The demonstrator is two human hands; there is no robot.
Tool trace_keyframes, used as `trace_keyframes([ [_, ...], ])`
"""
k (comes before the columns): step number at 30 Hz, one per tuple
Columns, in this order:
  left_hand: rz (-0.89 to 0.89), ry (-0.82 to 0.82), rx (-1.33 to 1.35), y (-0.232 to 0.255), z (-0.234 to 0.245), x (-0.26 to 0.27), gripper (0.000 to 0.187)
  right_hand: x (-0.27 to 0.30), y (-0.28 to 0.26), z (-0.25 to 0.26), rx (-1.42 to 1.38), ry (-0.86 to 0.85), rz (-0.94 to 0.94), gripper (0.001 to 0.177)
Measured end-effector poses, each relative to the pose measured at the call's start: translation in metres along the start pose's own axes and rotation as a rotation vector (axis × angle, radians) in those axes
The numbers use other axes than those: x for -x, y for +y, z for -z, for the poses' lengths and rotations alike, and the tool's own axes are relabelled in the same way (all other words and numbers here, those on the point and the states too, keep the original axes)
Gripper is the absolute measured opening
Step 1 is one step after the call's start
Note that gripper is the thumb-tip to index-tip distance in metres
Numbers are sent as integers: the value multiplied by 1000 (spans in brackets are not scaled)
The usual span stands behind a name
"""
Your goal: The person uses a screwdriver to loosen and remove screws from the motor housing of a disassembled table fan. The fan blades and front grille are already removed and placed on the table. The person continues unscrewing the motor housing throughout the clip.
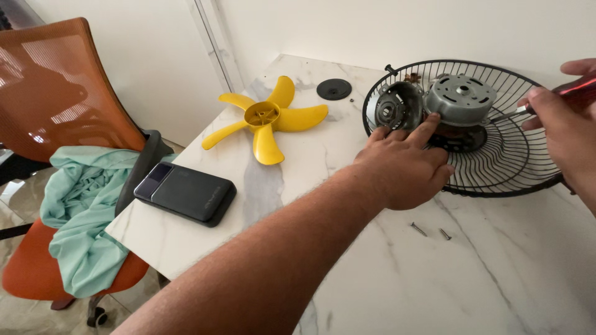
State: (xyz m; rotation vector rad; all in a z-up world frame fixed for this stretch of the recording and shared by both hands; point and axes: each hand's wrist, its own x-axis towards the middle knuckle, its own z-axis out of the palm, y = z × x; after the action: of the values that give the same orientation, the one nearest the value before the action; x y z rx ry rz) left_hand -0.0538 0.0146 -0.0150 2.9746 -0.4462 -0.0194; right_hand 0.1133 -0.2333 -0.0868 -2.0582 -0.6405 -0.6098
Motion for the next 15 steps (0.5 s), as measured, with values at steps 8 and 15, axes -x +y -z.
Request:
trace_keyframes([
  [8,-1,12,2,0,-1,0,47,-1,8,2,-43,49,-14,25],
  [15,2,8,11,2,4,-2,48,0,18,3,-50,104,-47,23],
])
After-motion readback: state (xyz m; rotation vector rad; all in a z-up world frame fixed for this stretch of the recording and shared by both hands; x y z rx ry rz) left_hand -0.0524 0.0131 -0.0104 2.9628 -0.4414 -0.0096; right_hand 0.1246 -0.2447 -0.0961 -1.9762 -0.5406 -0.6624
